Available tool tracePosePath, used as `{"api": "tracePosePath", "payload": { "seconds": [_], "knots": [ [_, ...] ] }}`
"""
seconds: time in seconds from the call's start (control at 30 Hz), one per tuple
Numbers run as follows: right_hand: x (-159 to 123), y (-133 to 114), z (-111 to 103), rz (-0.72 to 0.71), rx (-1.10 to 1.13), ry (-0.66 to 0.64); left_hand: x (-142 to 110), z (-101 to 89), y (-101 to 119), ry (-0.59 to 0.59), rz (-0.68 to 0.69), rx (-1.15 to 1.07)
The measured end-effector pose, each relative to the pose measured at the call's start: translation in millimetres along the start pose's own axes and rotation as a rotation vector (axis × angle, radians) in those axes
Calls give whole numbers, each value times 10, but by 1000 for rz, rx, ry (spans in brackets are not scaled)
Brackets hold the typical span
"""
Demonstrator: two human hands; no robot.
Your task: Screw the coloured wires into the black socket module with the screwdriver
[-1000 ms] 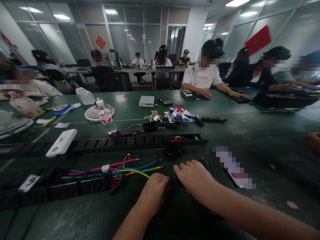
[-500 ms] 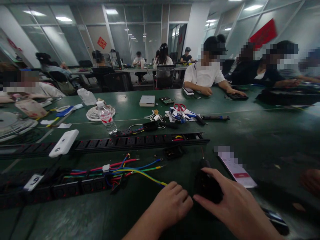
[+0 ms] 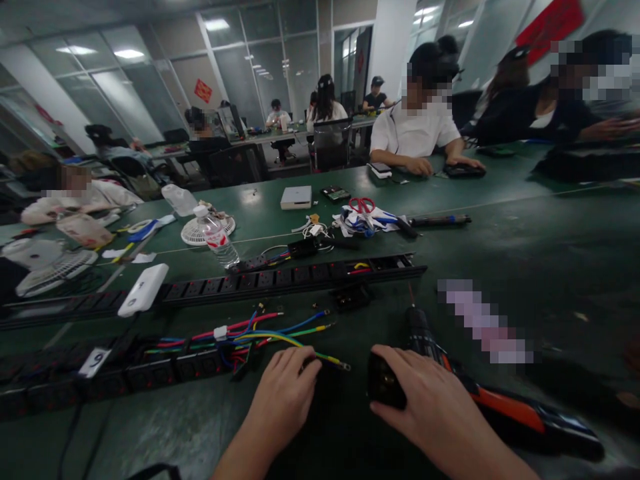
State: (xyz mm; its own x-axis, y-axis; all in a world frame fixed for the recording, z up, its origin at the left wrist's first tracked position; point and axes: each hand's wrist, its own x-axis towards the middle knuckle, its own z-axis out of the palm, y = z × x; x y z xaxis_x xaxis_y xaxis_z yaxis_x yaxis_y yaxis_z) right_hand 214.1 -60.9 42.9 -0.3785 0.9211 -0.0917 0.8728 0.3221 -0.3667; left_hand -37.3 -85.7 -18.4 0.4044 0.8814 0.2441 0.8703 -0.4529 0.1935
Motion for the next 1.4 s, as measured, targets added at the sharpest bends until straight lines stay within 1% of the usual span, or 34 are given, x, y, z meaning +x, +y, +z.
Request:
{"api": "tracePosePath", "payload": {
  "seconds": [0.1,0.17,0.27,0.33,0.47,0.67,0.8,0.97,1.07,1.27,1.4],
  "knots": [
    [65,-83,60,-29,2,6,227,-93,88,-4,27,-8],
    [88,-106,106,-32,6,15,379,-113,121,-69,39,-14],
    [109,-94,172,-24,14,31,535,-73,113,-213,72,6],
    [124,-71,211,-18,22,38,576,-26,90,-248,49,6],
    [153,-47,269,-23,42,47,565,40,61,-241,-12,-4],
    [203,-68,302,-14,52,17,546,59,49,-200,35,-36],
    [240,-86,308,-3,60,5,529,35,32,-199,33,-74],
    [228,-93,299,19,59,-15,474,-42,-35,-203,39,-120],
    [203,-107,271,40,53,-26,474,-54,-83,-231,56,-96],
    [205,-159,185,84,41,-24,528,7,-147,-247,99,45],
    [219,-150,195,84,34,-11,505,-8,-177,-246,143,23]
  ]
}}
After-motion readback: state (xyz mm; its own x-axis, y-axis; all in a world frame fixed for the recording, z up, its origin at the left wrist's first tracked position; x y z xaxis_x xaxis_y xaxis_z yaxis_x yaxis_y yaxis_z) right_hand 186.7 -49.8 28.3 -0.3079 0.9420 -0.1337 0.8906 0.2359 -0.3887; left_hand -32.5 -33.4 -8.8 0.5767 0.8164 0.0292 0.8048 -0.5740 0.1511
